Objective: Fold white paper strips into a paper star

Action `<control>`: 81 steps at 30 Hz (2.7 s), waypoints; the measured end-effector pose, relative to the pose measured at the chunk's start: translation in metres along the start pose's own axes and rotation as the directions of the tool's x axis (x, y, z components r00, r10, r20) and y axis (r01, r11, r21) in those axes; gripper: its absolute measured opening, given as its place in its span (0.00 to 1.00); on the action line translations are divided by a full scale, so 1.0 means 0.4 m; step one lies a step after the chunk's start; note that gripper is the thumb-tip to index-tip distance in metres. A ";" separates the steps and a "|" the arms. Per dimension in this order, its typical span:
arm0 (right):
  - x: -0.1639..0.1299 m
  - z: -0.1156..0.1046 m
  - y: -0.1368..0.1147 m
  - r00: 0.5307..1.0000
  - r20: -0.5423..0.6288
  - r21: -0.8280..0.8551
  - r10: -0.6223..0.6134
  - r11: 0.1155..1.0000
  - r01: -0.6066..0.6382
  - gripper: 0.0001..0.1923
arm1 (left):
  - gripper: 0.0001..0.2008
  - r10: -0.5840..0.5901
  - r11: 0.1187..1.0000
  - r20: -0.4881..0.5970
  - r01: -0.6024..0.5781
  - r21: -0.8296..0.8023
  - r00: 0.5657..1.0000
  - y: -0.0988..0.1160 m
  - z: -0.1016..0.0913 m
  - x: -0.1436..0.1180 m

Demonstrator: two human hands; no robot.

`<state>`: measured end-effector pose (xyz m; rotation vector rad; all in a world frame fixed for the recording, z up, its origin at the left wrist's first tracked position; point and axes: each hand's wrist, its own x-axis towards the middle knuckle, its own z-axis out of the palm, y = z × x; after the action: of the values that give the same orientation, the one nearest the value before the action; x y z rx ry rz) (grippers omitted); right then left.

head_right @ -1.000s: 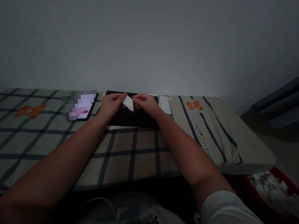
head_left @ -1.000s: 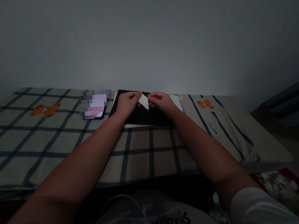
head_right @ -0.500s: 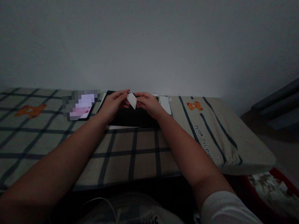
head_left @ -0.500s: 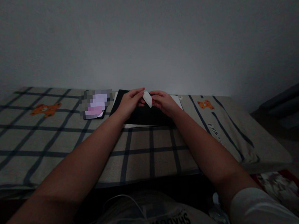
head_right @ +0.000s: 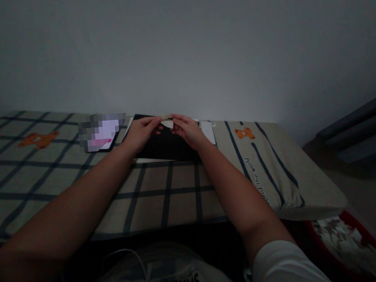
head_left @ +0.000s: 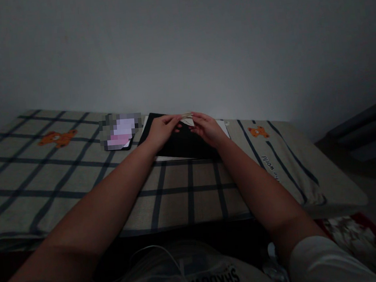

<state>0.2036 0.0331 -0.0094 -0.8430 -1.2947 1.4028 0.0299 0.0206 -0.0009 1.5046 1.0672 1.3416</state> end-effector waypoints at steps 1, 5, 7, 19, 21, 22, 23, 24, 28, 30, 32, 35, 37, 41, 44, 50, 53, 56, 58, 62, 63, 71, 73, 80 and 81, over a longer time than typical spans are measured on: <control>0.000 0.000 0.002 1.000 0.002 0.001 -0.006 1.000 0.006 0.16 | 0.20 -0.003 1.000 -0.010 0.003 0.011 1.000 -0.002 -0.001 0.001; 0.001 -0.002 0.010 1.000 0.027 -0.015 0.005 1.000 -0.005 0.20 | 0.19 -0.002 1.000 -0.047 0.003 0.030 0.999 -0.002 -0.003 0.003; 0.000 -0.002 0.014 0.999 0.042 -0.037 0.021 0.999 -0.020 0.20 | 0.20 -0.003 1.000 -0.060 0.005 0.029 0.998 0.000 -0.002 0.002; -0.004 0.002 0.011 0.992 0.114 0.017 0.052 0.998 -0.054 0.13 | 0.18 -0.072 0.987 0.107 0.086 -0.135 0.992 0.004 0.004 -0.001; -0.003 0.001 0.015 0.994 0.102 0.015 0.046 0.999 -0.047 0.11 | 0.19 -0.097 0.986 0.145 0.115 -0.122 0.985 0.005 0.006 -0.004; -0.002 0.001 0.017 0.994 0.100 0.014 0.042 0.999 -0.044 0.11 | 0.20 -0.108 0.986 0.156 0.127 -0.112 0.982 0.004 0.007 -0.005; -0.001 0.001 0.019 0.994 0.102 0.013 0.042 0.999 -0.043 0.10 | 0.20 -0.118 0.985 0.163 0.136 -0.104 0.980 0.004 0.007 -0.006; 0.000 0.000 0.021 0.994 0.104 0.012 0.045 0.999 -0.046 0.10 | 0.21 -0.123 0.985 0.167 0.141 -0.099 0.978 0.003 0.008 -0.006; -0.001 0.001 0.021 0.990 0.120 0.020 0.070 0.997 -0.073 0.13 | 0.21 -0.117 0.986 0.171 0.135 -0.095 0.978 0.000 0.006 -0.004; -0.001 0.003 0.020 0.988 0.138 0.026 0.070 0.997 -0.074 0.14 | 0.20 -0.110 0.989 0.176 0.125 -0.078 0.978 -0.001 0.006 -0.003; -0.001 0.005 0.020 0.986 0.153 0.028 0.065 0.997 -0.070 0.14 | 0.19 -0.097 0.993 0.185 0.107 -0.044 0.978 -0.003 0.007 -0.003; 0.000 0.008 0.021 0.987 0.152 0.015 0.059 0.998 -0.062 0.16 | 0.19 -0.061 0.998 0.171 0.059 0.014 0.983 -0.004 0.010 -0.003; 0.001 0.010 0.021 0.990 0.135 -0.009 0.051 0.999 -0.050 0.17 | 0.18 -0.035 0.998 0.137 0.028 0.050 0.990 -0.001 0.011 -0.004; 0.002 0.012 0.022 0.994 0.108 -0.062 0.029 0.998 -0.023 0.19 | 0.19 -0.011 0.998 0.120 0.003 0.065 0.993 0.007 0.008 -0.006; 0.003 0.012 0.021 0.998 0.065 -0.073 0.013 0.997 -0.008 0.19 | 0.19 -0.035 0.999 0.138 0.033 0.014 0.990 0.008 0.005 -0.009; 0.001 0.006 0.021 0.998 0.063 -0.084 -0.017 0.996 0.023 0.19 | 0.17 -0.087 0.995 0.177 0.095 -0.041 0.980 0.000 0.010 -0.013; 0.000 0.002 0.023 0.998 0.063 -0.101 -0.026 0.994 0.032 0.20 | 0.16 -0.100 0.991 0.177 0.114 -0.070 0.979 -0.003 0.012 -0.012; 0.001 0.000 0.022 0.998 0.020 -0.115 -0.052 0.992 0.054 0.19 | 0.15 -0.112 0.991 0.173 0.123 -0.051 0.978 -0.005 0.011 -0.010; 0.000 0.001 0.020 0.998 -0.015 -0.113 -0.061 0.992 0.059 0.19 | 0.15 -0.121 0.992 0.185 0.127 -0.022 0.975 -0.007 0.011 -0.011; -0.003 0.005 0.012 0.995 -0.052 -0.147 -0.083 0.986 0.074 0.20 | 0.14 -0.156 0.988 0.203 0.149 0.048 0.967 -0.008 0.014 -0.015; -0.004 0.006 0.010 0.994 -0.057 -0.162 -0.092 0.983 0.082 0.20 | 0.13 -0.153 0.988 0.185 0.145 0.056 0.971 -0.008 0.014 -0.015; 0.009 -0.007 0.020 0.991 -0.124 -0.176 -0.047 0.984 0.024 0.18 | 0.12 -0.006 0.985 -0.103 0.023 0.168 0.995 -0.007 -0.004 0.004; 0.009 -0.005 0.024 0.998 -0.058 -0.132 -0.003 0.991 -0.005 0.18 | 0.13 -0.004 0.990 -0.099 0.019 0.143 0.995 -0.005 -0.004 0.005; 0.003 0.006 0.023 0.999 0.032 -0.125 0.009 0.992 -0.005 0.19 | 0.17 -0.063 0.997 0.070 0.066 -0.048 0.996 0.006 0.010 -0.009; 0.004 0.005 0.024 0.999 0.038 -0.113 0.004 0.994 0.000 0.19 | 0.18 -0.064 0.996 0.087 0.069 -0.061 0.994 0.007 0.010 -0.010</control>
<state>0.1993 0.0349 -0.0181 -0.8971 -1.4139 1.3629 0.0339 0.0157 0.0003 1.4530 1.0028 1.2438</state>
